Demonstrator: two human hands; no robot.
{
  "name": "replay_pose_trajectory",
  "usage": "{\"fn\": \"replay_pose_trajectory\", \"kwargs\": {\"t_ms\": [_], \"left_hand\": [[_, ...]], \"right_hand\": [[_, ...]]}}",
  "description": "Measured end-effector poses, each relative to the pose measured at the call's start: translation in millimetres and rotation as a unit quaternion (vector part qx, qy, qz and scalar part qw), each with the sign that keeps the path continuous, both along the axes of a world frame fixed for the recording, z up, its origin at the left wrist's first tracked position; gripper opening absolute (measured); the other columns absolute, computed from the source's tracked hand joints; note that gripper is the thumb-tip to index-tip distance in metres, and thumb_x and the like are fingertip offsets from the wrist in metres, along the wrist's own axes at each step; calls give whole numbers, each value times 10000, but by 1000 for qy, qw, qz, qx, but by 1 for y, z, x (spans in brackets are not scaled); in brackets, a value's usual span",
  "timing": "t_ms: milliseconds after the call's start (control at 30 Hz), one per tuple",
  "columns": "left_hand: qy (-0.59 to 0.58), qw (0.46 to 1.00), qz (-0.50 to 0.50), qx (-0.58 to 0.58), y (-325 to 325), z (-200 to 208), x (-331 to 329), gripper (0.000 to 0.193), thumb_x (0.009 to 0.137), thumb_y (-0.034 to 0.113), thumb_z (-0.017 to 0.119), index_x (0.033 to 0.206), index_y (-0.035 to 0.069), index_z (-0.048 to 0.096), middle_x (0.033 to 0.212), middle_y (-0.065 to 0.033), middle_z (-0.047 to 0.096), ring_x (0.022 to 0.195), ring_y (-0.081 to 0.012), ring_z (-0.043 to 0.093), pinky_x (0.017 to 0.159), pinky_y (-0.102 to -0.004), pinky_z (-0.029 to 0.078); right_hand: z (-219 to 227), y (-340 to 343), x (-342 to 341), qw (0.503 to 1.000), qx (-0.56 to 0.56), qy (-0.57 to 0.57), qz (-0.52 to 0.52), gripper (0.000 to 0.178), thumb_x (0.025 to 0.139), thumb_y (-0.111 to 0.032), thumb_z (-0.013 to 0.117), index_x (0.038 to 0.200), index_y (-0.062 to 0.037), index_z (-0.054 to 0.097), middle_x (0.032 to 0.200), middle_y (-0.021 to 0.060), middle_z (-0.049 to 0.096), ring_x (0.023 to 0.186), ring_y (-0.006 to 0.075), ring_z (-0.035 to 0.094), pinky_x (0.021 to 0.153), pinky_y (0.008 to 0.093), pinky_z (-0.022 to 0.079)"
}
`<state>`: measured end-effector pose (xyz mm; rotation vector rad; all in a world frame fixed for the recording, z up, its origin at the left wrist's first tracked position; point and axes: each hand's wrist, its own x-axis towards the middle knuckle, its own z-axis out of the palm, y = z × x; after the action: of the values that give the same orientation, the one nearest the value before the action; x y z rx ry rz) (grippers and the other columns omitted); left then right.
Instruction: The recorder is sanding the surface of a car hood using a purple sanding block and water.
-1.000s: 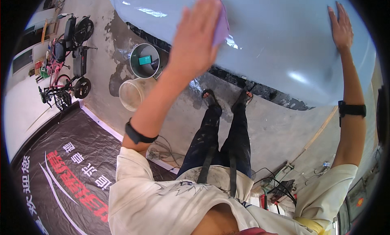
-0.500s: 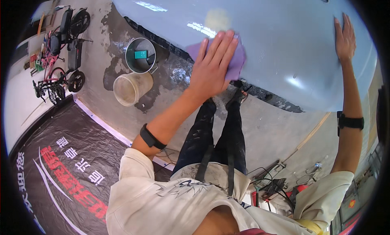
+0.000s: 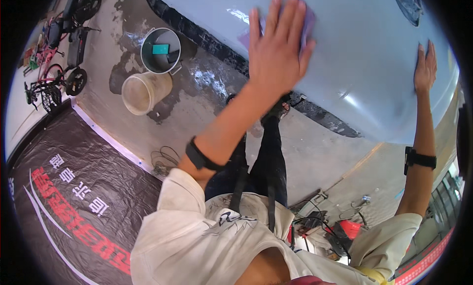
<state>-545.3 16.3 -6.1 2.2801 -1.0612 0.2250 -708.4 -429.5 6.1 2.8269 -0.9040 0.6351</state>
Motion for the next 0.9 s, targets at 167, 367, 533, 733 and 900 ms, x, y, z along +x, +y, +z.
{"fn": "replay_pose_trajectory", "kwargs": {"t_ms": [167, 367, 533, 733, 900], "left_hand": [[30, 997, 42, -52, 11, -13, -24, 694, 989, 346, 570, 1578, 23, 395, 1634, -187, 383, 1526, -399, 318, 1217, -630, 175], [2, 998, 51, -39, 0, -16, 14, 708, 967, 344, 611, 1558, 9, 409, 1606, -206, 417, 1504, -410, 353, 1194, -630, 229], [70, 997, 29, -25, 21, -25, -31, 754, 981, 352, 573, 1597, -9, 330, 1664, -224, 311, 1526, -453, 295, 1215, -636, 178], [48, 998, 39, -11, -6, -2, 21, 772, 963, 335, 590, 1590, -32, 329, 1661, -229, 314, 1545, -431, 265, 1223, -617, 182], [116, 993, 10, -33, 4, -17, -62, 720, 963, 330, 608, 1575, 27, 381, 1636, -200, 367, 1519, -395, 331, 1201, -622, 238]], "right_hand": [[2, -1, 2, 1000, 15, 3, -5, 719, 1042, -651, 344, 1602, -204, 395, 1652, 69, 383, 1532, 294, 325, 1256, 436, 221], [2, 4, 2, 1000, 10, 1, 15, 736, 1037, -655, 354, 1601, -184, 394, 1651, 84, 379, 1530, 301, 325, 1258, 443, 219], [9, 7, -1, 1000, 0, 10, -7, 695, 1067, -582, 375, 1599, -136, 388, 1640, 125, 386, 1522, 333, 326, 1250, 438, 227], [2, 4, 4, 1000, 11, 6, -1, 733, 1041, -642, 360, 1604, -175, 386, 1657, 90, 366, 1537, 303, 308, 1262, 441, 211], [-1, 2, 1, 1000, -11, 14, 5, 729, 1050, -629, 352, 1603, -156, 386, 1658, 99, 361, 1537, 306, 307, 1260, 444, 213]]}}
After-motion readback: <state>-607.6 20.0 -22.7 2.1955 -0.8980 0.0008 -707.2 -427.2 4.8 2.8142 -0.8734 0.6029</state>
